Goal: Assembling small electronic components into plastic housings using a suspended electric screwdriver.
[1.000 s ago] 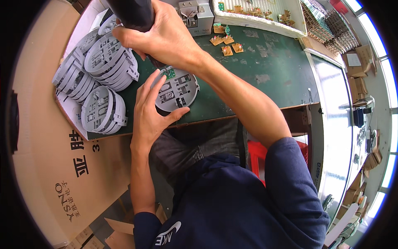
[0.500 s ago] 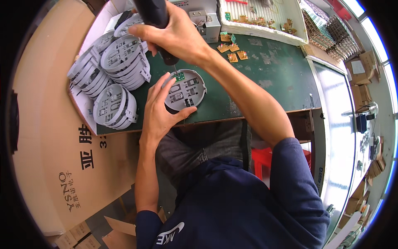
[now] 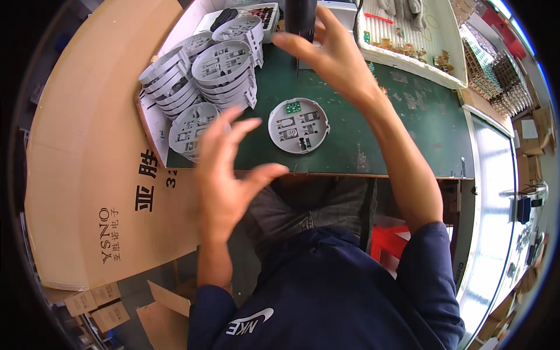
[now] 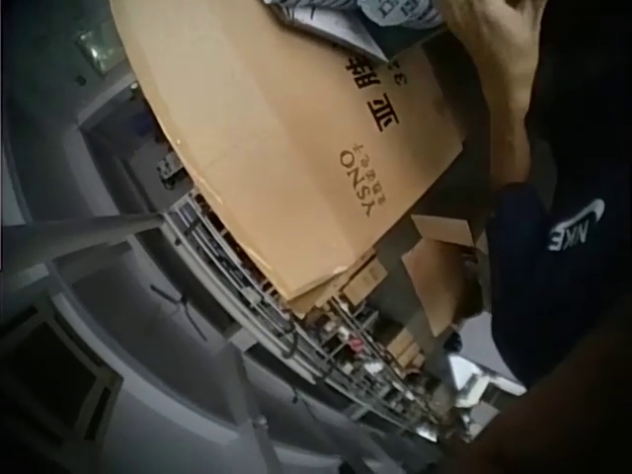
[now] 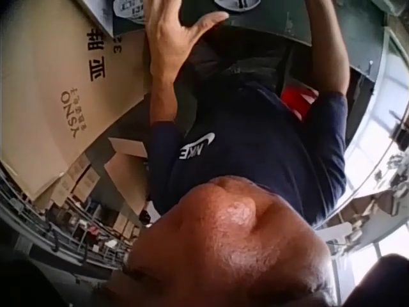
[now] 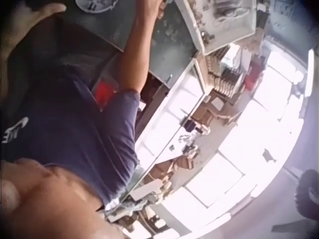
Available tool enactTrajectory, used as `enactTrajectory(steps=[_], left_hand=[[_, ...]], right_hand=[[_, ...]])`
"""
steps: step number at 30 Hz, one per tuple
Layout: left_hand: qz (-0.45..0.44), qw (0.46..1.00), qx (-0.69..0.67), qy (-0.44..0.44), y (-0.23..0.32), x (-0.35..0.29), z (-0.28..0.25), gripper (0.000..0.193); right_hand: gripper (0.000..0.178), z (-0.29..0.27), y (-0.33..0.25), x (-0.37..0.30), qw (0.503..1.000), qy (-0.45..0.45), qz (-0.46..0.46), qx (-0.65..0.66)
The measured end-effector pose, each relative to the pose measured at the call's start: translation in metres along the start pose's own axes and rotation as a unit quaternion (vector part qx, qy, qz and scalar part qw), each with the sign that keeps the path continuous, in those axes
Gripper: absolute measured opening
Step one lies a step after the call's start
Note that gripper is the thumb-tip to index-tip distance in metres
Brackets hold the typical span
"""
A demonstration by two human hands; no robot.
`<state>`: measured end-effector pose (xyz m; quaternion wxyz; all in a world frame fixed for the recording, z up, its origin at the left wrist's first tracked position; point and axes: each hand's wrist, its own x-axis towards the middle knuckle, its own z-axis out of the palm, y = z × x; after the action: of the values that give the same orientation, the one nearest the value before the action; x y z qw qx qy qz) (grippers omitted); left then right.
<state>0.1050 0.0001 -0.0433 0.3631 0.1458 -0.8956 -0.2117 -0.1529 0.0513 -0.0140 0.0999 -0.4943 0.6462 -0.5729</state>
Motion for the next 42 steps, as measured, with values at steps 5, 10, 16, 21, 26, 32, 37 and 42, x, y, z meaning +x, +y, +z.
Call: enactTrajectory(steps=[5, 10, 16, 21, 26, 32, 37, 42], left_hand=[[-0.172, 0.978, 0.114, -0.045, -0.046, 0.012, -0.084, 0.089], [-0.156, 0.965, 0.044, -0.205, -0.079, 0.024, -0.1, 0.103], [-0.176, 0.979, 0.016, -0.101, -0.07, -0.005, -0.063, 0.072], [-0.178, 0.971, 0.152, -0.044, -0.041, -0.021, -0.038, 0.069], [-0.205, 0.97, 0.118, -0.046, -0.03, -0.024, -0.041, 0.083], [-0.168, 0.982, 0.079, -0.042, -0.047, -0.019, -0.052, 0.097], [-0.178, 0.971, 0.141, -0.076, -0.038, -0.007, -0.042, 0.1], [-0.136, 0.964, 0.169, -0.156, -0.044, -0.004, -0.05, 0.107]], right_hand=[[0.106, 0.007, 0.021, -0.071, 0.929, -0.12, 0.075, -0.342], [0.108, 0.018, 0.019, -0.086, 0.928, -0.147, 0.09, -0.332], [0.07, -0.006, 0.039, -0.092, 0.99, -0.057, 0.11, -0.064], [0.056, -0.077, 0.049, -0.125, 0.967, 0.09, 0.186, 0.148], [0.056, -0.253, 0.087, -0.215, 0.933, 0.32, 0.161, -0.042], [0.038, -0.436, 0.061, -0.365, 0.526, 0.35, 0.066, -0.772], [0.041, -0.45, 0.081, -0.454, 0.439, 0.215, 0.413, -0.769], [0.049, -0.418, 0.043, -0.428, 0.499, 0.132, 0.442, -0.734]])
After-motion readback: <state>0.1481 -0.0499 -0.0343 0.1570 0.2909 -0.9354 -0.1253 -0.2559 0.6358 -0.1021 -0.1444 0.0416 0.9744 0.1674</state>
